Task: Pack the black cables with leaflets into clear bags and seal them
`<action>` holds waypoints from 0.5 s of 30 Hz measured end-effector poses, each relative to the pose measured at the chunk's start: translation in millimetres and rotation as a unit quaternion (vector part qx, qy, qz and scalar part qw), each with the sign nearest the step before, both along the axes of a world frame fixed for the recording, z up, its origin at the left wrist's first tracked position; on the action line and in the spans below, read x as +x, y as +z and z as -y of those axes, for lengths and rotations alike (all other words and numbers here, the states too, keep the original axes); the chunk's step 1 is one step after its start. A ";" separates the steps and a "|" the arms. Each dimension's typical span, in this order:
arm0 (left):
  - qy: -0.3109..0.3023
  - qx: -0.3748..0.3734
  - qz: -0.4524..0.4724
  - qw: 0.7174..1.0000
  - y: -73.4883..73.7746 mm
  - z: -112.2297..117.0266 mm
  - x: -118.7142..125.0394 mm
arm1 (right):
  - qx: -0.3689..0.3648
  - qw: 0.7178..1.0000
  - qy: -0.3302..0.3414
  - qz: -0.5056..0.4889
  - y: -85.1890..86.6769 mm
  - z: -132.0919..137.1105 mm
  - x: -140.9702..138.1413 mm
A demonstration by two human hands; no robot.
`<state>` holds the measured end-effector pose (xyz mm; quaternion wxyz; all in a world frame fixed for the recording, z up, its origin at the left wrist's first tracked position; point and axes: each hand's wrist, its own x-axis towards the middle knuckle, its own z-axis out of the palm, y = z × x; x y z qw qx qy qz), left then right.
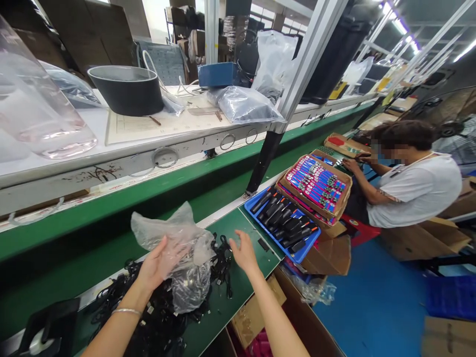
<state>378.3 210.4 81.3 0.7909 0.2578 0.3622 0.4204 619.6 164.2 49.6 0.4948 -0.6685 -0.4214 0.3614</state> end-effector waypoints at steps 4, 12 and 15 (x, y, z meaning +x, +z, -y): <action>0.024 -0.060 0.101 0.993 -0.5 8.6 -17.8 | -0.038 0.998 0.034 -0.022 -48.9 2.4 -20.0; 0.052 -0.128 0.192 0.972 -15.5 28.9 0.7 | -0.002 0.985 0.125 -0.121 -23.8 -0.6 -56.0; 0.051 -0.159 0.192 0.967 -21.8 32.2 6.2 | -0.003 0.980 0.097 -0.173 -17.8 2.1 -60.3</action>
